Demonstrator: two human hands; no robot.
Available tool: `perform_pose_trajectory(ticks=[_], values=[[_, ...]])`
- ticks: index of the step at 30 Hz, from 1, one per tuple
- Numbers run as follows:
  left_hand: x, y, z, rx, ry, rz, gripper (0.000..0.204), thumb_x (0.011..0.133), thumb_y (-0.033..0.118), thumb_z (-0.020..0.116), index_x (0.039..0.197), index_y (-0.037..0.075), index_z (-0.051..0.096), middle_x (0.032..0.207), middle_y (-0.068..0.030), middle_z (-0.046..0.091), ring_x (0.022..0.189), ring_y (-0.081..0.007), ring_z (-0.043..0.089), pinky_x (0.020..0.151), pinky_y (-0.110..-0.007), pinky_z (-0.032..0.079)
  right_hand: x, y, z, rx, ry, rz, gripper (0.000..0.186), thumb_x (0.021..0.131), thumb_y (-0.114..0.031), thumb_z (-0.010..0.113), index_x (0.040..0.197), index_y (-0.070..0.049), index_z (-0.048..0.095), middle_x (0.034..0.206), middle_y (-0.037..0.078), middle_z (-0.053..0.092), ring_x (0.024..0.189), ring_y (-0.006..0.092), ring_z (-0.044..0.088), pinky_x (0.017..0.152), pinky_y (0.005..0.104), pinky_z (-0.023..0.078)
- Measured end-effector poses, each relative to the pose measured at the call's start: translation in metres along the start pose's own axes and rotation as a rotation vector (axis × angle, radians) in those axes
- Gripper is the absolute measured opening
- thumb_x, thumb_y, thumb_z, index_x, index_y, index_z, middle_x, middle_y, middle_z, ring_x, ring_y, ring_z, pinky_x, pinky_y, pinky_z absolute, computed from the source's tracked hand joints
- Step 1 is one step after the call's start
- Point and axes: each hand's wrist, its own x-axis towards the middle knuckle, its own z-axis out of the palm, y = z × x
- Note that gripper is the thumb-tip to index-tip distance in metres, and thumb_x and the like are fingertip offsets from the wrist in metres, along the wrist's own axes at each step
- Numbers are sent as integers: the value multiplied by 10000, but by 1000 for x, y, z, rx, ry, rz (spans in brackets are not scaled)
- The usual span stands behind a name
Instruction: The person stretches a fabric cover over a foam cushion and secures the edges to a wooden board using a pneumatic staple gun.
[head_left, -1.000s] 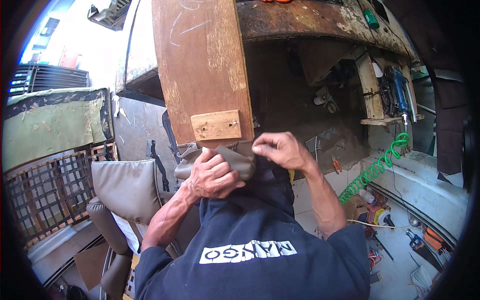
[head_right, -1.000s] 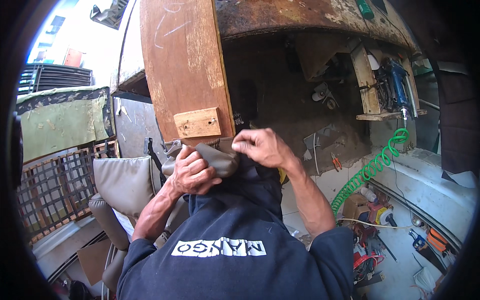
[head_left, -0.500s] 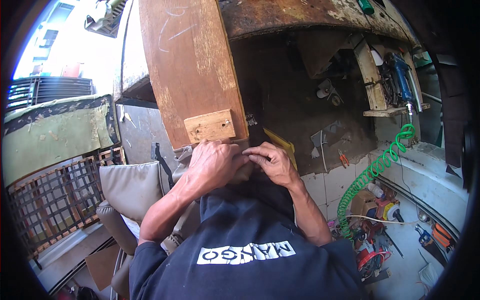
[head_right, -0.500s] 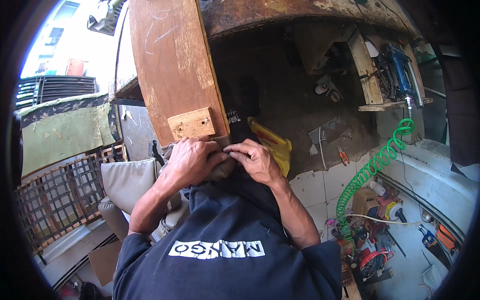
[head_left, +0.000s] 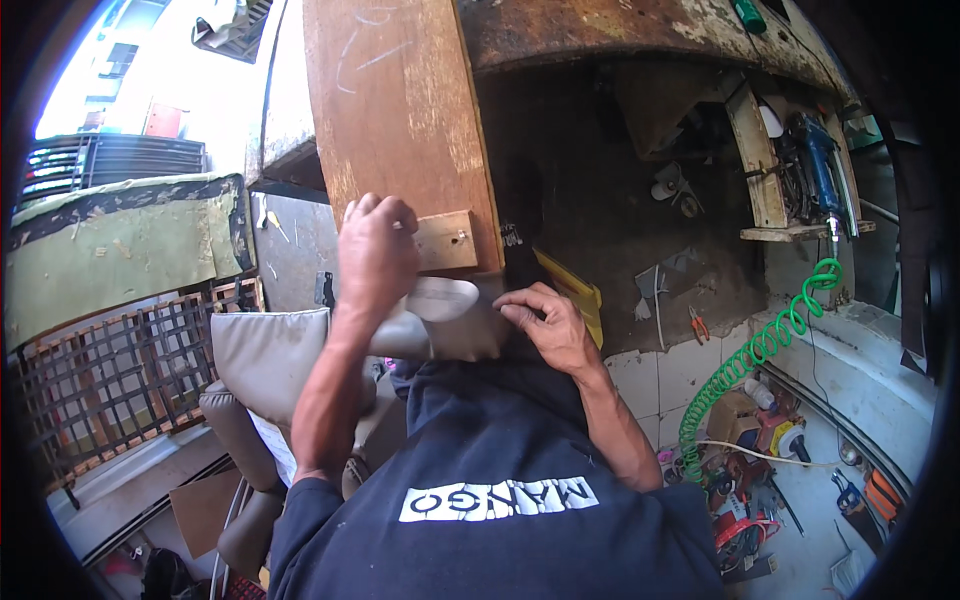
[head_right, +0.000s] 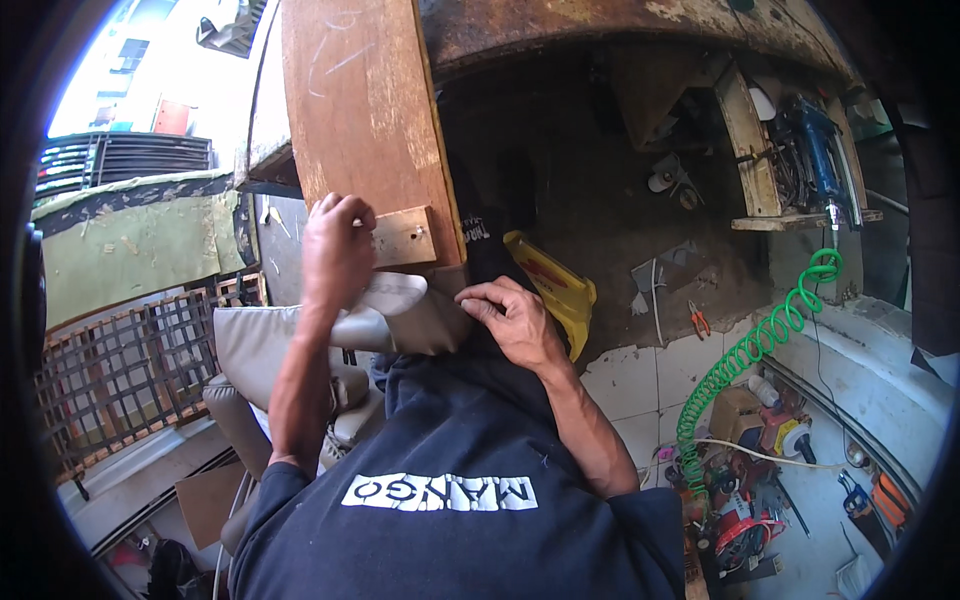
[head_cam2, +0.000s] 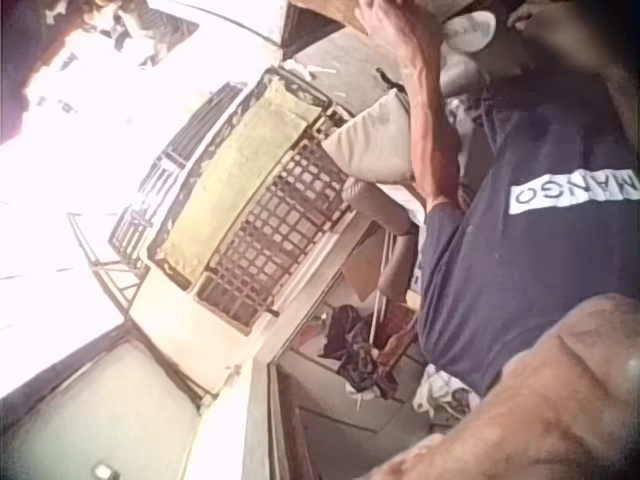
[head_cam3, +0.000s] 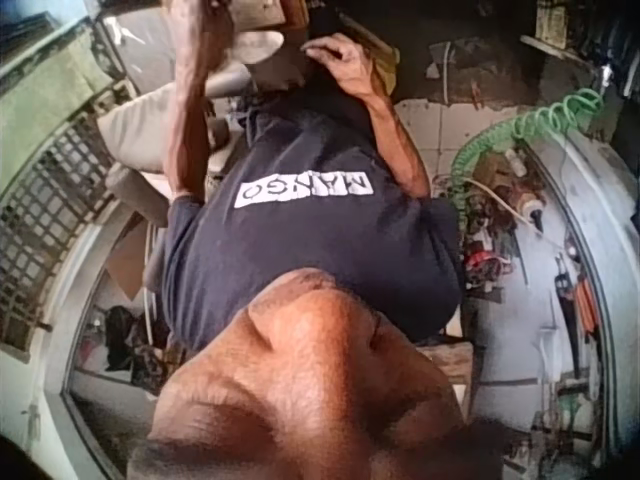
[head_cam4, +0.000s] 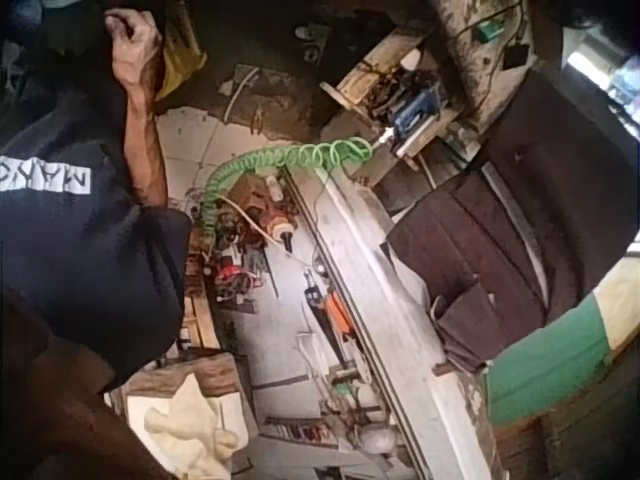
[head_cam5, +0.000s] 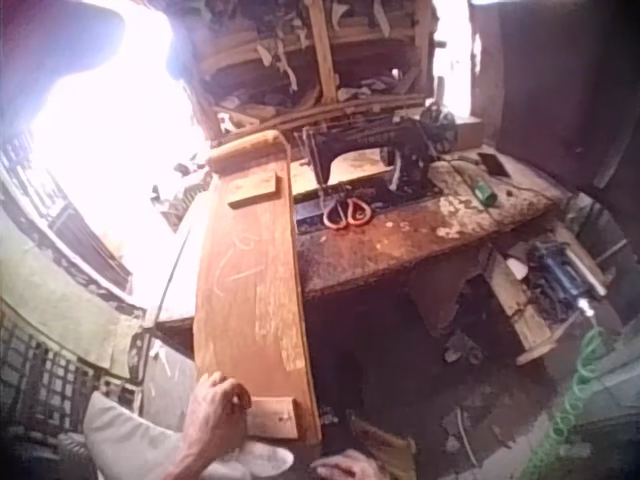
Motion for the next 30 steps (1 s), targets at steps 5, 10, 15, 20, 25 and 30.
perform_pose_trajectory(ticks=[5, 10, 15, 20, 25, 30], values=[[-29, 4, -62, -423, 80, -48, 105, 870, -11, 650, 973, 3, 663, 958, -174, 646, 928, -359, 624, 856, -427, 514, -2, 1, -2, -204, 58, -106, 197, 966, -128, 692, 1133, -38, 747, 994, 109, 679, 904, 262, 676, 806, 334, 517], [-120, -65, -23, -637, 573, -677, 256, 1060, 112, 544, 1255, -14, 651, 1191, -118, 710, 1098, -223, 660, 996, -370, 502, -10, -3, 5, -190, 84, -80, 292, 874, -45, 645, 1154, -2, 718, 1066, 157, 690, 1011, 339, 697, 865, 380, 536], [-188, -49, 31, -1611, 331, -889, 539, 1115, 422, 465, 1491, 43, 540, 1473, -112, 568, 1372, -218, 511, 1127, -396, 397, -28, 30, -12, -524, 97, 14, 433, 899, -71, 679, 1323, -3, 623, 1320, 182, 681, 1232, 302, 655, 1036, 368, 492], [-196, -28, 61, -1689, 401, -711, 696, 1071, 370, 603, 1612, 27, 332, 1561, -133, 462, 1457, -209, 416, 1227, -351, 282, -29, 14, -15, -552, 139, 72, 432, 902, -83, 681, 1323, -4, 621, 1311, 178, 681, 1226, 299, 655, 1033, 368, 493], [-198, -38, 82, -2238, 521, -810, 549, 1096, 267, 522, 1561, 8, 392, 1550, -127, 473, 1440, -213, 448, 1204, -378, 326, -26, 3, -16, -637, 165, 79, 431, 906, -95, 683, 1322, -5, 618, 1302, 174, 681, 1220, 296, 655, 1031, 368, 493], [-199, -50, 94, -2486, 515, -742, 465, 1095, 223, 492, 1497, -10, 490, 1478, -133, 567, 1408, -227, 496, 1203, -419, 357, -21, -4, -15, -694, 170, 82, 430, 910, -106, 686, 1321, -6, 615, 1293, 171, 681, 1213, 293, 655, 1028, 368, 494]])
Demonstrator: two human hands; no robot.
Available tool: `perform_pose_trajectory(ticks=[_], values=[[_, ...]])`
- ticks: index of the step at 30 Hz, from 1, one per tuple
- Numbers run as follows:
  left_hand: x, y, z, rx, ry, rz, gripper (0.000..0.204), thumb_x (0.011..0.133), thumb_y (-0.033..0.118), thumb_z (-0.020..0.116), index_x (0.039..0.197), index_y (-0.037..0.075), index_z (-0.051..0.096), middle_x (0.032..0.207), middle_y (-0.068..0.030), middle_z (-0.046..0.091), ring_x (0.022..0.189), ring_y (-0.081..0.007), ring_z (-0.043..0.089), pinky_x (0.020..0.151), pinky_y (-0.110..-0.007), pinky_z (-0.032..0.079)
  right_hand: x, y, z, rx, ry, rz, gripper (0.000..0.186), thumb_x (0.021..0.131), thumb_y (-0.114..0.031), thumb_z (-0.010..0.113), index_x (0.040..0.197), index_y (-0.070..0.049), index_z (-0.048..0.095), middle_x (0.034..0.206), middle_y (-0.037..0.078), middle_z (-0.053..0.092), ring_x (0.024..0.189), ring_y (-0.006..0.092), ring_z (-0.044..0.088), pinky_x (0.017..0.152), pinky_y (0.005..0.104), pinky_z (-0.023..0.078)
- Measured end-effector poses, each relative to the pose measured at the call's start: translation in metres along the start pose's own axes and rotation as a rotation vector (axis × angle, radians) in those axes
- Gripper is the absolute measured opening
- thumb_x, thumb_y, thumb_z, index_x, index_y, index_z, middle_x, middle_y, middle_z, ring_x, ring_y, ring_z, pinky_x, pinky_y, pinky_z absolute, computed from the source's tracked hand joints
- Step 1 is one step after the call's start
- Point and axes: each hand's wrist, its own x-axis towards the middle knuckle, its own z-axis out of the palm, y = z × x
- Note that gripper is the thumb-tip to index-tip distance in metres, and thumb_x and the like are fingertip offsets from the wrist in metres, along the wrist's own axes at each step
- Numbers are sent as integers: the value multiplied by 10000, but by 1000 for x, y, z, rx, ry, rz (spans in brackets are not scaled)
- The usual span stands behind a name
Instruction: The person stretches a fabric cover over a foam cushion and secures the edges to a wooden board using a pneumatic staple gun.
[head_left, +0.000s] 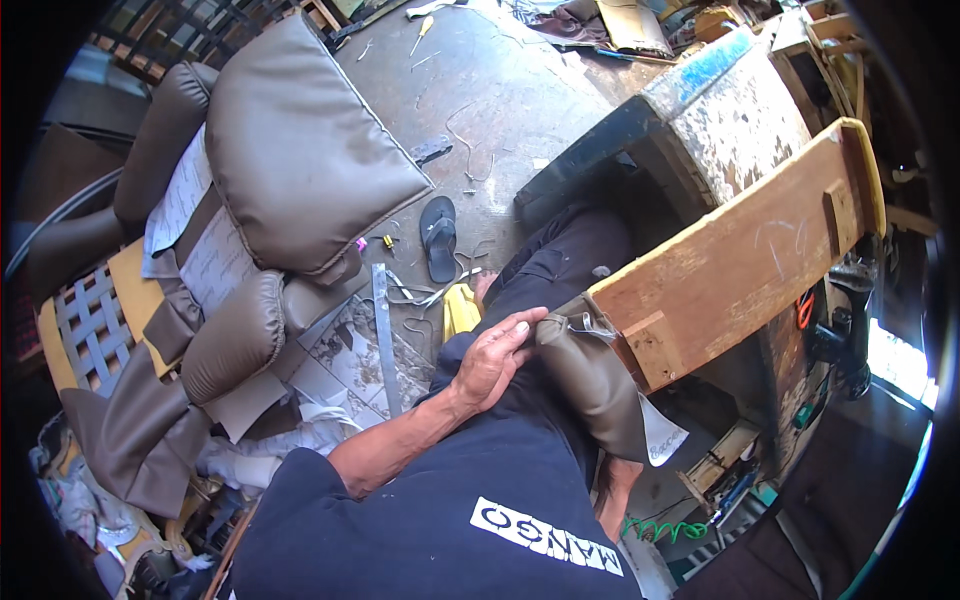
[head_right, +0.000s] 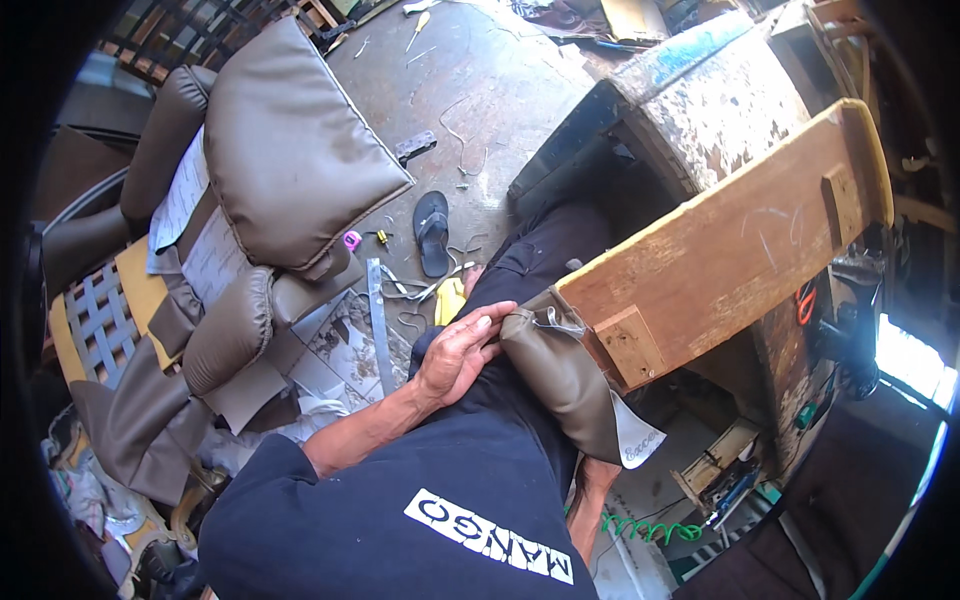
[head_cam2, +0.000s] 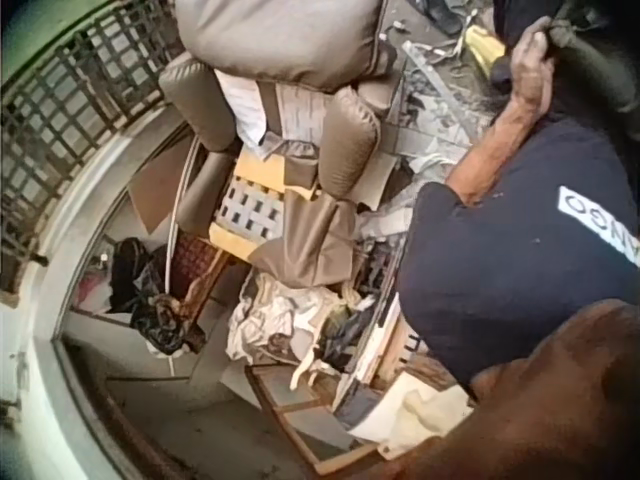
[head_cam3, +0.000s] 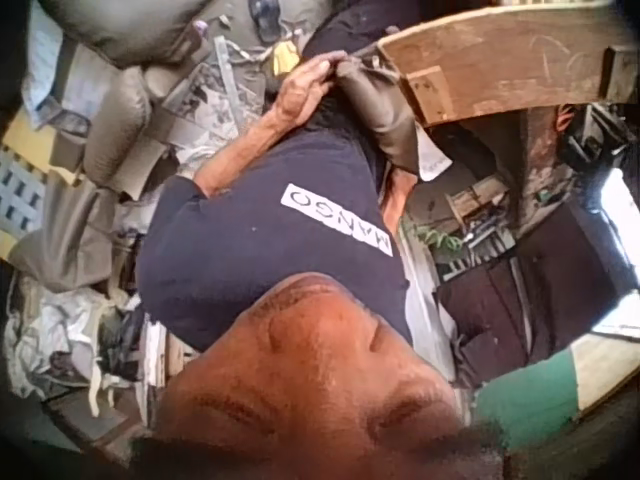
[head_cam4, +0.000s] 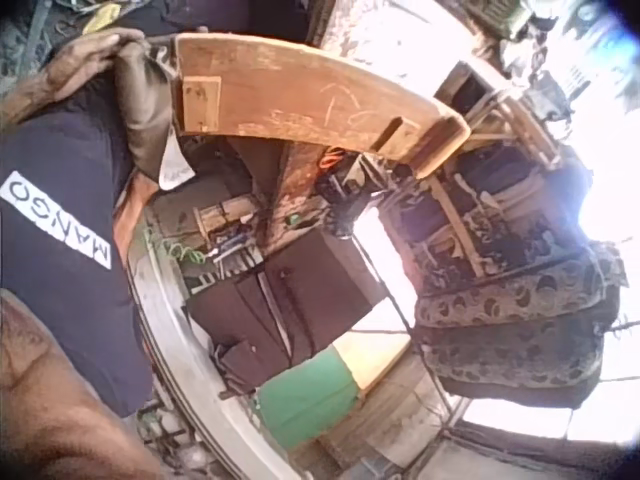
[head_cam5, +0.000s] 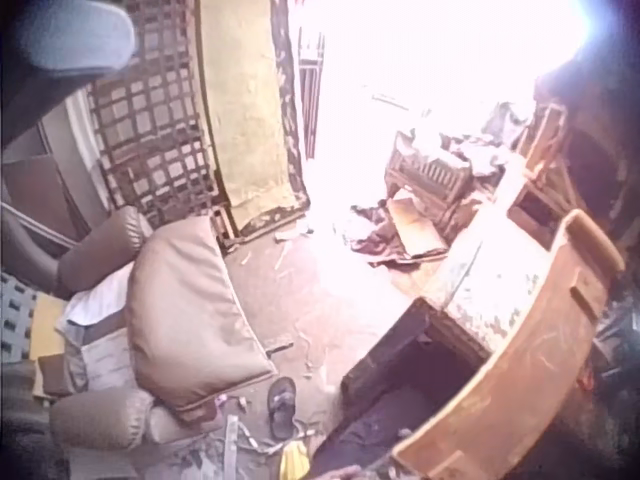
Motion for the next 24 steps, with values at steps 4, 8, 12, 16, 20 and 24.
perform_pose_trajectory(ticks=[4, 8, 12, 16, 20, 24], values=[[0, -7, -6, 152, 64, 74, 444, 1106, 224, 490, 1475, -18, 532, 1498, -144, 559, 1395, -238, 521, 1203, -411, 379, 3, -6, 0, -27, -7, -2, 429, 912, -116, 688, 1321, -7, 613, 1285, 168, 681, 1208, 291, 655, 1026, 368, 494], [2, 8, -12, 827, -3, 272, 434, 1127, 260, 473, 1429, -31, 582, 1457, -147, 603, 1332, -241, 582, 1158, -369, 439, 0, -11, 2, -32, 10, -4, 429, 915, -125, 690, 1320, -8, 610, 1278, 165, 681, 1203, 288, 655, 1024, 368, 495], [10, 12, -16, 536, -11, 131, 425, 1136, 267, 444, 1390, -34, 607, 1369, -126, 655, 1263, -208, 621, 1128, -340, 464, -1, -18, 8, -12, 19, -19, 429, 918, -134, 692, 1320, -9, 608, 1271, 162, 681, 1198, 286, 655, 1022, 368, 496], [19, 24, -2, 770, 83, 141, 358, 1124, 244, 491, 1292, -4, 687, 1210, -78, 710, 1088, -143, 645, 1001, -298, 500, -1, -23, 10, 25, 45, -40, 430, 921, -144, 694, 1319, -10, 606, 1263, 159, 681, 1193, 283, 654, 1020, 368, 496], [33, 49, 68, 1290, -4, 655, 195, 1041, 76, 576, 1127, -18, 723, 1079, -128, 730, 1031, -229, 681, 933, -341, 524, -2, -31, 13, 112, 114, -71, 430, 924, -153, 696, 1319, -10, 604, 1256, 156, 681, 1188, 281, 654, 1018, 368, 497], [36, 36, 158, 1447, -537, 810, 165, 950, 36, 636, 1078, -14, 727, 1062, -175, 719, 1014, -343, 685, 910, -412, 540, -3, -40, 19, 265, 185, -107, 431, 927, -162, 697, 1318, -11, 601, 1249, 153, 681, 1183, 279, 654, 1016, 368, 497]])
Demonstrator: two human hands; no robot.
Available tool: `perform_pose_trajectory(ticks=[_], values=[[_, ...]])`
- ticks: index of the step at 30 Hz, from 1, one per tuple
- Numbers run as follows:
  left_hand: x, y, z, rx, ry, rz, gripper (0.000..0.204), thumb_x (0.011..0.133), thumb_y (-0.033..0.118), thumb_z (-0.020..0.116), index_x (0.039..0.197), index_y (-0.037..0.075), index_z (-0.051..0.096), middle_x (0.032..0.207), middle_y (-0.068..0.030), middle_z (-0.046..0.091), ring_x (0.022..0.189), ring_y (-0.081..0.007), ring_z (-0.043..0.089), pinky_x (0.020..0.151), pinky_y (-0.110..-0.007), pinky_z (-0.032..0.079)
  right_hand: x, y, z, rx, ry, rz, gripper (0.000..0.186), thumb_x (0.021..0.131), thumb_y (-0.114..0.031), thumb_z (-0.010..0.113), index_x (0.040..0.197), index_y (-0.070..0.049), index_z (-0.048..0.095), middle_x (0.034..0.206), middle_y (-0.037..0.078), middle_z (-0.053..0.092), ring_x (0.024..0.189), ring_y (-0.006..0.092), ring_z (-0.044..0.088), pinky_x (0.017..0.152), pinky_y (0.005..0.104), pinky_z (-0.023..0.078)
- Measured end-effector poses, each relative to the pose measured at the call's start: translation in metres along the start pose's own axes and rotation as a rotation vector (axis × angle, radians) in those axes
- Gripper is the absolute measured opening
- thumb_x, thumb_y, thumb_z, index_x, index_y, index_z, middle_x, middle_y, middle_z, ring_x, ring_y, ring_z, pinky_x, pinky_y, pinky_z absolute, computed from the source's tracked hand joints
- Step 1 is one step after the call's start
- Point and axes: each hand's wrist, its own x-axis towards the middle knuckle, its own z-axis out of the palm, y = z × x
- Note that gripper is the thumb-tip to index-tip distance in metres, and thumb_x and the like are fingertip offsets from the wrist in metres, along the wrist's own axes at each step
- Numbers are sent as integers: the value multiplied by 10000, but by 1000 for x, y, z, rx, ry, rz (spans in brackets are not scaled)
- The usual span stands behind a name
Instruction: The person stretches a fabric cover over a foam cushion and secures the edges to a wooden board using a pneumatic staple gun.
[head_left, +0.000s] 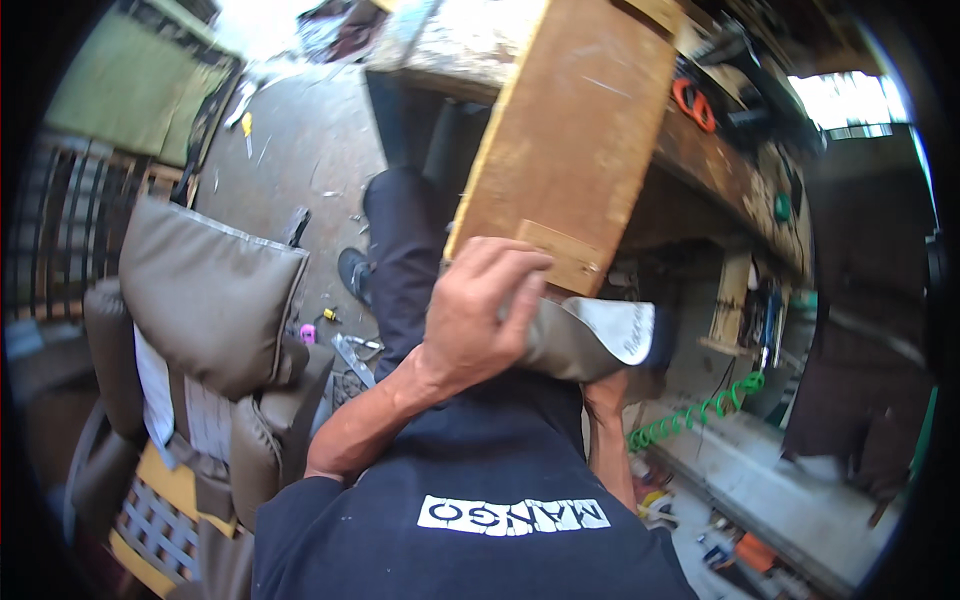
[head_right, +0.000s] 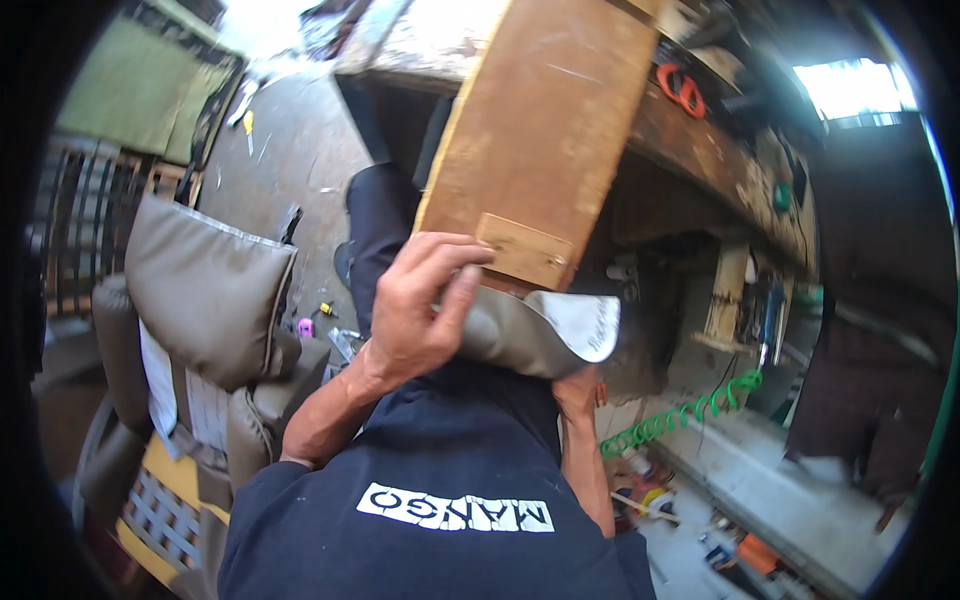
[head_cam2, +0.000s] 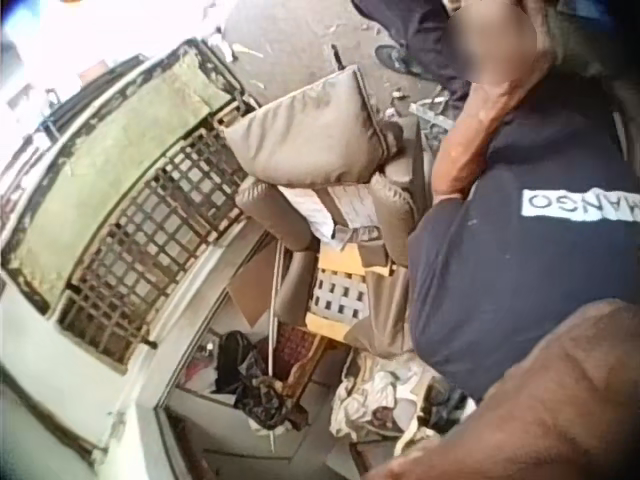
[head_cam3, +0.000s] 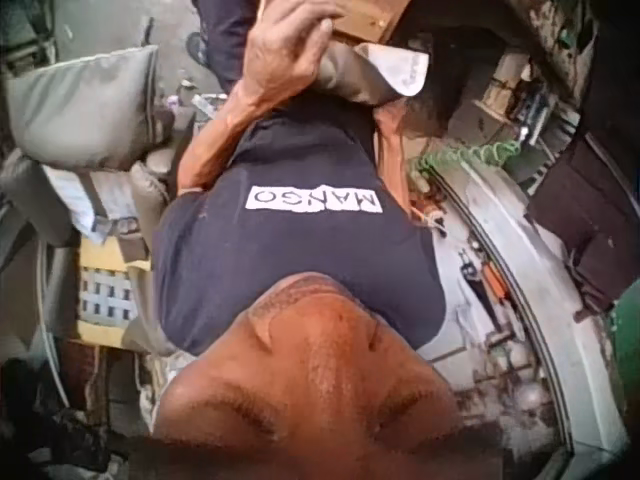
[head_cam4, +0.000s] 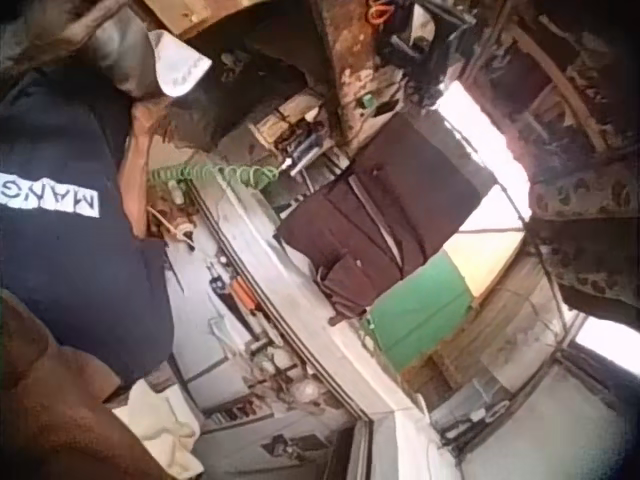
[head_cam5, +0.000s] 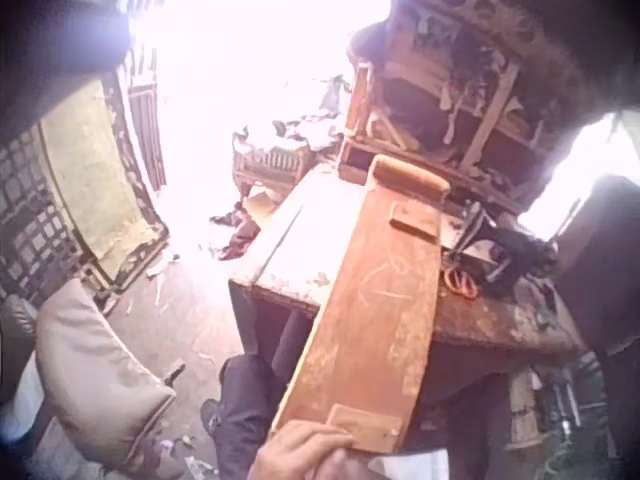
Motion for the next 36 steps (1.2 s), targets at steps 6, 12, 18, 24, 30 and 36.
perform_pose_trajectory(ticks=[6, 12, 18, 24, 30, 36], values=[[31, 37, 85, 173, -690, 175, 344, 969, 284, 686, 1201, 30, 682, 1036, -153, 703, 1016, -355, 626, 955, -450, 456, -7, -4, 16, 327, 83, -8, 432, 931, -176, 700, 1318, -12, 598, 1238, 149, 681, 1175, 275, 654, 1013, 367, 498], [16, 16, 73, -41, -1066, 155, 462, 948, 402, 757, 684, 32, 678, 686, -81, 607, 795, -283, 603, 901, -444, 449, 15, 10, 17, 139, 80, -11, 243, 1020, -209, 667, 925, 13, 644, 896, 161, 642, 819, 348, 650, 727, 426, 512], [34, 28, 91, 484, -834, -208, 339, 966, 344, 727, 879, 20, 768, 815, -165, 634, 766, -338, 658, 712, -450, 515, 18, 16, 5, 265, -35, -2, 226, 1036, -202, 651, 962, 12, 656, 906, 123, 620, 830, 291, 631, 755, 406, 506], [40, 35, 98, 741, -1056, -46, 307, 870, 336, 800, 1001, 57, 785, 967, -163, 551, 1014, -357, 560, 901, -469, 466, -12, 40, 7, 823, -63, 352, 191, 1048, -201, 633, 1072, -22, 693, 1002, 61, 669, 836, 129, 651, 746, 281, 514], [38, 37, 106, 830, -1043, -33, 272, 865, 304, 798, 1027, 85, 806, 1031, -167, 544, 1074, -357, 515, 976, -476, 430, -25, 29, 1, 607, -64, 216, 190, 1018, -174, 676, 1131, -23, 700, 984, 71, 672, 838, 152, 662, 753, 292, 515], [36, 37, 114, 842, -1111, 91, 223, 859, 287, 785, 985, 107, 819, 1074, -165, 558, 1128, -345, 491, 1017, -478, 369, -17, 30, 17, 451, -16, 122, 125, 1000, -116, 661, 1068, -11, 660, 946, 122, 682, 830, 254, 676, 722, 359, 505]])
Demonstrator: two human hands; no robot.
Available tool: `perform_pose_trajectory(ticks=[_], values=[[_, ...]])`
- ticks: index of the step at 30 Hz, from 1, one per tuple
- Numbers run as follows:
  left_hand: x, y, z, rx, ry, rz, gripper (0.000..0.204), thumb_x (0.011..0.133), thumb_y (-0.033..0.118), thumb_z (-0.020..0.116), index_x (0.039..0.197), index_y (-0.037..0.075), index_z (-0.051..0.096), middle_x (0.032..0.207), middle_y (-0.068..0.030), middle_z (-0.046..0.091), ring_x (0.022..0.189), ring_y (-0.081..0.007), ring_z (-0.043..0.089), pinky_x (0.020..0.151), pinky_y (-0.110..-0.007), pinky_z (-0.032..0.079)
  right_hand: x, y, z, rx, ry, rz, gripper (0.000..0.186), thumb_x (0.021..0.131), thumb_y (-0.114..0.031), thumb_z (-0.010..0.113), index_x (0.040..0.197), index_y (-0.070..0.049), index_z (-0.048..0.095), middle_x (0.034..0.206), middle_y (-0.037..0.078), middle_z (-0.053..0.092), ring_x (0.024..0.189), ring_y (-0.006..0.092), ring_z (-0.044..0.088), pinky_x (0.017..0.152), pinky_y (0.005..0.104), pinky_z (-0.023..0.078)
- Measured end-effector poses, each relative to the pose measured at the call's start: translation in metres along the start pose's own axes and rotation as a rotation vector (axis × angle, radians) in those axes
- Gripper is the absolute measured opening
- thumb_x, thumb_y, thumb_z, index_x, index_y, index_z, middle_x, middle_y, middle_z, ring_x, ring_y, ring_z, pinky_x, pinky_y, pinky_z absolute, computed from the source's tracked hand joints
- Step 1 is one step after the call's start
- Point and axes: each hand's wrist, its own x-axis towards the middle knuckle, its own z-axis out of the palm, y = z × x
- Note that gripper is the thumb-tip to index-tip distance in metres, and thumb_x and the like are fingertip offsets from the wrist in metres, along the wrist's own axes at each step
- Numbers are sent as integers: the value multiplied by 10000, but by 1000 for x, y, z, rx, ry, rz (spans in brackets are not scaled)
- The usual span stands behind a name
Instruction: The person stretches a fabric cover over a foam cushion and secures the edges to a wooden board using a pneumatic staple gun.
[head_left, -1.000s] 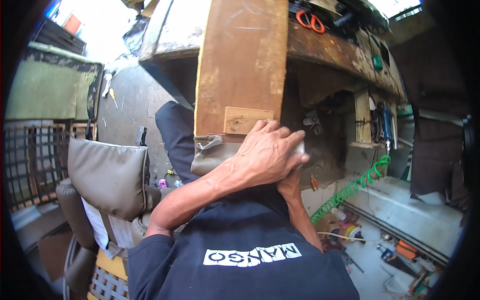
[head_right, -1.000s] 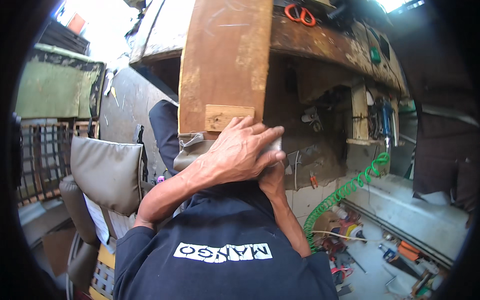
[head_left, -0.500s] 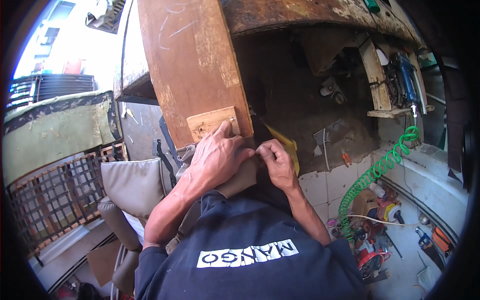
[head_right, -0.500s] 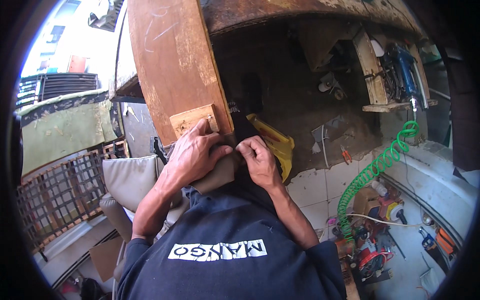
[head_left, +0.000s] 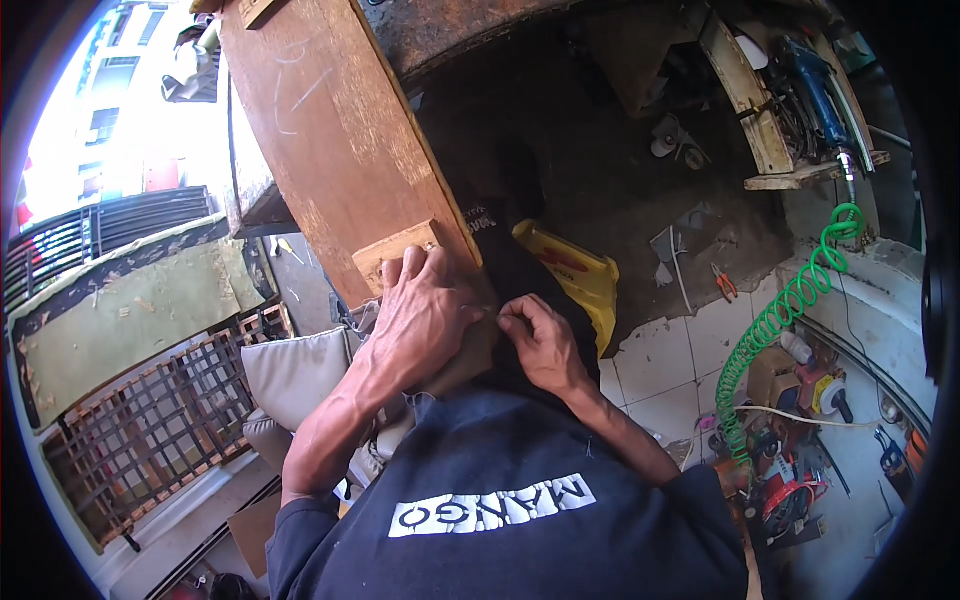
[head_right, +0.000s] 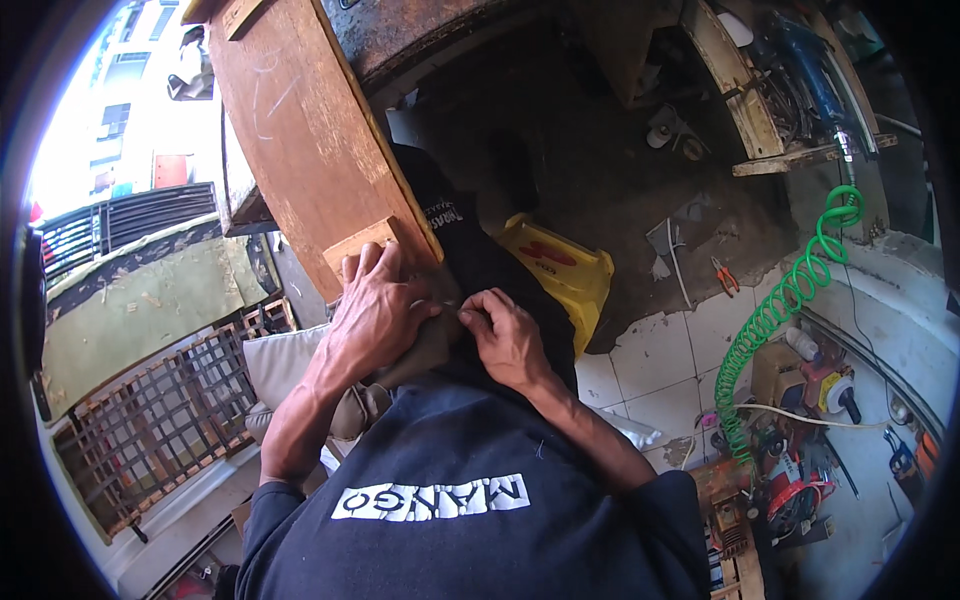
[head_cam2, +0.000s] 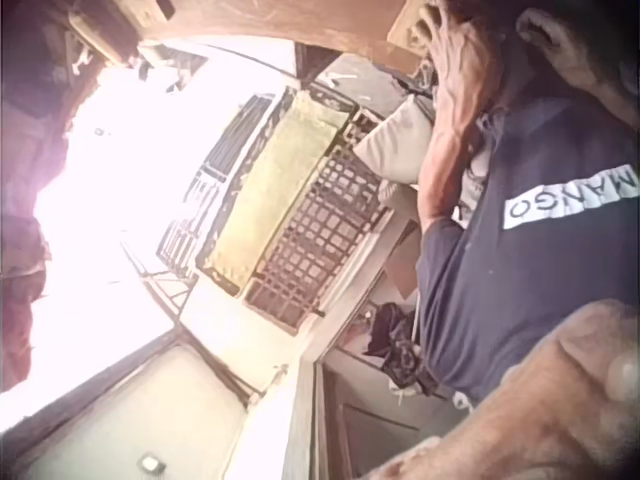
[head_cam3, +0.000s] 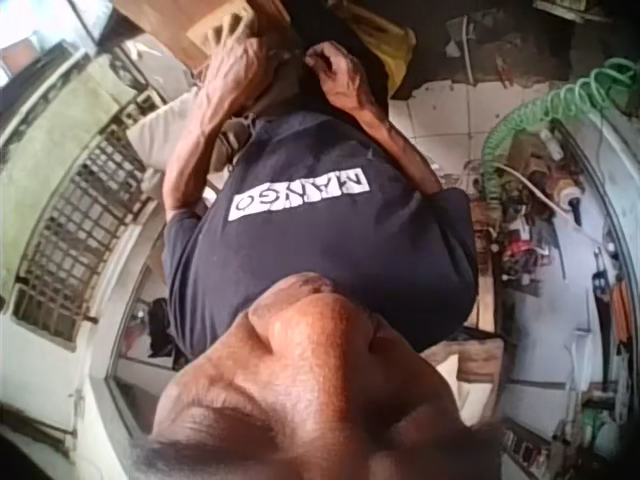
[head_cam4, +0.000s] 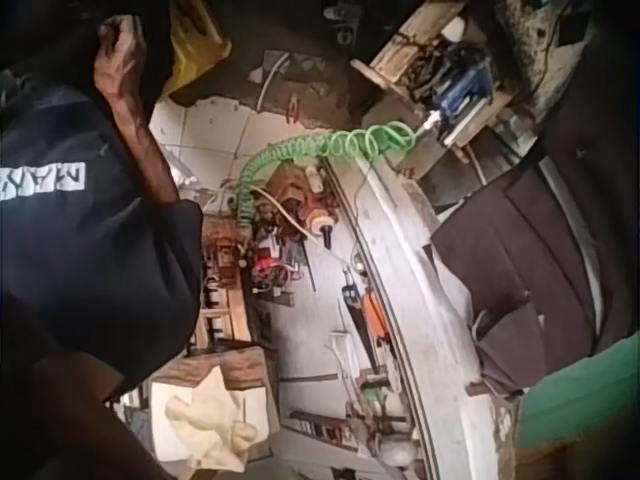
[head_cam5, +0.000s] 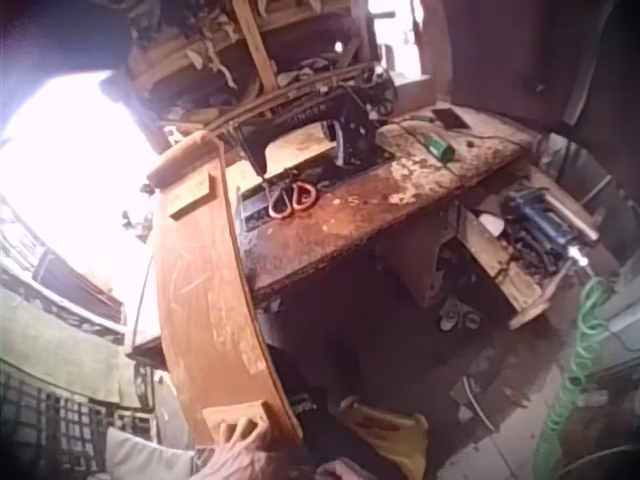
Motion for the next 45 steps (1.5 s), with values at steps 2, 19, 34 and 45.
perform_pose_trajectory(ticks=[2, 19, 34, 45], values=[[1, -6, 12, 12, 25, -11, 212, 857, 271, 780, 973, 97, 813, 1084, -167, 560, 1127, -347, 490, 1016, -487, 362, 2, 4, 5, -36, 37, -66, 104, 1003, -109, 649, 1034, -10, 646, 931, 141, 681, 814, 290, 673, 711, 382, 504], [14, -35, 15, 176, -11, 72, 234, 859, 246, 751, 950, 31, 772, 1130, -161, 548, 1107, -368, 486, 912, -509, 427, 13, 1, 14, -186, 101, -61, 256, 1003, -305, 678, 1018, -59, 608, 884, 129, 713, 824, 380, 707, 690, 476, 548], [-4, -55, 10, 178, -2, 224, 225, 866, 234, 703, 1000, 53, 723, 1128, -137, 537, 1144, -339, 520, 926, -491, 483, 80, -34, 14, -582, -237, 69, 558, 720, -555, 889, 907, -64, 702, 811, 160, 754, 782, 358, 745, 726, 479, 561], [-66, 1, 21, 247, -28, 381, 584, 887, 409, 727, 1383, 119, 623, 1355, -102, 621, 1386, -321, 507, 1228, -588, 285, 88, -50, 14, -658, -304, 121, 454, 758, -474, 849, 908, -51, 778, 861, 221, 764, 852, 397, 768, 797, 518, 592]])
